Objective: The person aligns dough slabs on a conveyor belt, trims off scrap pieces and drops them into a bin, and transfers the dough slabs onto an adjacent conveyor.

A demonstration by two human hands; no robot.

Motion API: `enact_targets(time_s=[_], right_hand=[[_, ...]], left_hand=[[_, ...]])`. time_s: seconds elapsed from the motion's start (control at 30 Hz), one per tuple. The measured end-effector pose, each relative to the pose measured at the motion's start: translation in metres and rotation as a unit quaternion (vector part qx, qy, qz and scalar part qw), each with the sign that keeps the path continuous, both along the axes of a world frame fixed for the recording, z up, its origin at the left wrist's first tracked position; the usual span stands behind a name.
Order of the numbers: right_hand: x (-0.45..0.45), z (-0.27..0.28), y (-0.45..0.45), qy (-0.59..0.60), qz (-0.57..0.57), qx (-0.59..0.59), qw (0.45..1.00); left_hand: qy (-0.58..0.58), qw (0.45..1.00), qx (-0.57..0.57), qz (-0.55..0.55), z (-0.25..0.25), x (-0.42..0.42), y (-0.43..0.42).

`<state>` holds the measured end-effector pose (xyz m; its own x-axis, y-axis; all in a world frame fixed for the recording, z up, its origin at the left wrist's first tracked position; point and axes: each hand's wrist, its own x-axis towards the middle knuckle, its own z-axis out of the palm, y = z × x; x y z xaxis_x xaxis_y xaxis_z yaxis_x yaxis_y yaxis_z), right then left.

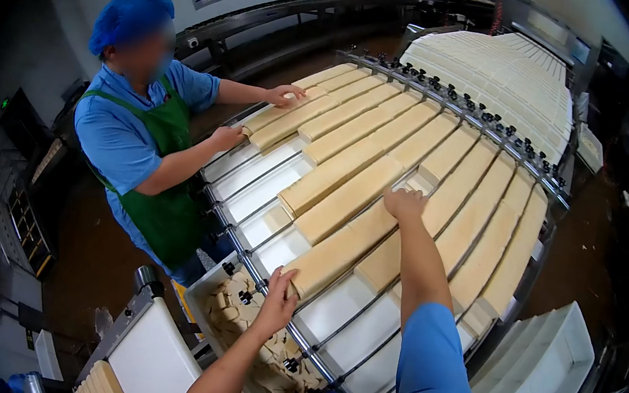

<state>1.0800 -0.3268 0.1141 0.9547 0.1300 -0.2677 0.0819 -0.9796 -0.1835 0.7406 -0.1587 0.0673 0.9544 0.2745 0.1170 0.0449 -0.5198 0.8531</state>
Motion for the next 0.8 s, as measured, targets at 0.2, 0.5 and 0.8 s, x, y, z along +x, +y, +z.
enact_targets(time_s=[0.2, 0.5, 0.8], right_hand=[[0.028, -0.008, -0.009, -0.024, -0.038, 0.048, 0.998], [0.021, -0.020, -0.012, -0.223, -0.071, 0.102, 0.967], [-0.057, -0.046, -0.022, -0.331, 0.172, 0.207, 0.904]], left_hand=[[0.017, 0.999, -0.034, 0.001, 0.008, 0.033, -0.023], [-0.058, 0.997, 0.056, -0.011, -0.012, 0.086, -0.040], [-0.068, 0.992, -0.039, 0.097, 0.037, 0.015, -0.029]])
